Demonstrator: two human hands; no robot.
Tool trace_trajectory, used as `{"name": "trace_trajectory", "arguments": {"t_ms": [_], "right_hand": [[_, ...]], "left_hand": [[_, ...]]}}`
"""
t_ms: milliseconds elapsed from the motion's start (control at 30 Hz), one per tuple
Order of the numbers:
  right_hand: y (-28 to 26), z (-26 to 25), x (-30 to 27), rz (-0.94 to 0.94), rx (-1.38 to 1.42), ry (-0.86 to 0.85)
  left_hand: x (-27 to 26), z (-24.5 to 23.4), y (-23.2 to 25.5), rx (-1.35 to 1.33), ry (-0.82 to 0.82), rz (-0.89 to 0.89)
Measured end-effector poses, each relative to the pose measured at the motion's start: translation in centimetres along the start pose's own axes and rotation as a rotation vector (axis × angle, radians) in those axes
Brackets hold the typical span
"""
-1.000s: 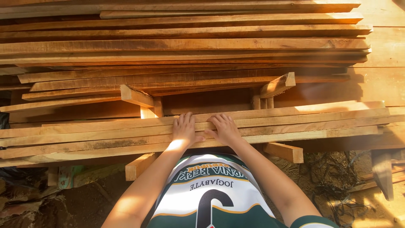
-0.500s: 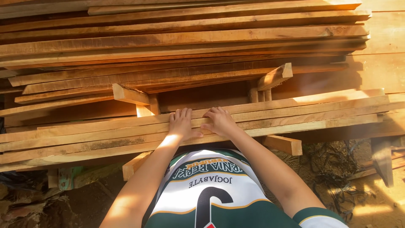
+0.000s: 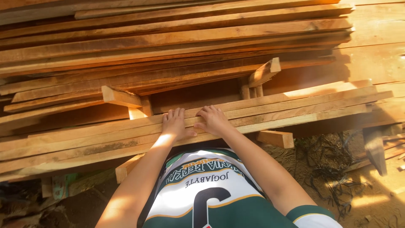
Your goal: The recorder is sorting and stacking thin wood planks in a workshop environment.
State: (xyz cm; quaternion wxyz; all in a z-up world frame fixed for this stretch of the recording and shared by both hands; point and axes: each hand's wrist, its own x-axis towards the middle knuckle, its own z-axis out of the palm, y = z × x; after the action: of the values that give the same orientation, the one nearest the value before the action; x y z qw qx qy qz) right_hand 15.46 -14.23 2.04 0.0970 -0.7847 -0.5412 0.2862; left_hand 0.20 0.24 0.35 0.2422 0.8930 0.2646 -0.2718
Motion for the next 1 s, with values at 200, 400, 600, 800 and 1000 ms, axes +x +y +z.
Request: {"name": "trace_trajectory", "arguments": {"t_ms": [200,400,600,800,1000], "right_hand": [[1.4,1.5,1.2,-0.012,-0.037,-0.024],[1.1,1.6,2.3,-0.052,-0.164,-0.099],[0.3,0.7,1.2,-0.074,-0.072,-0.093],[-0.2,0.1,1.0,-0.114,-0.08,-0.048],[0.0,1.4,0.1,-0.178,-0.206,0.111]], "left_hand": [[-0.6,-0.7,0.6,-0.044,0.001,-0.018],[-0.1,0.5,0.4,-0.016,0.036,-0.03],[1.9,2.6,-0.4,0.056,0.072,-0.029],[2.3,2.8,-0.5,0.053,0.05,-0.029],[1.5,2.1,-0.2,0.025,0.02,-0.033]]}}
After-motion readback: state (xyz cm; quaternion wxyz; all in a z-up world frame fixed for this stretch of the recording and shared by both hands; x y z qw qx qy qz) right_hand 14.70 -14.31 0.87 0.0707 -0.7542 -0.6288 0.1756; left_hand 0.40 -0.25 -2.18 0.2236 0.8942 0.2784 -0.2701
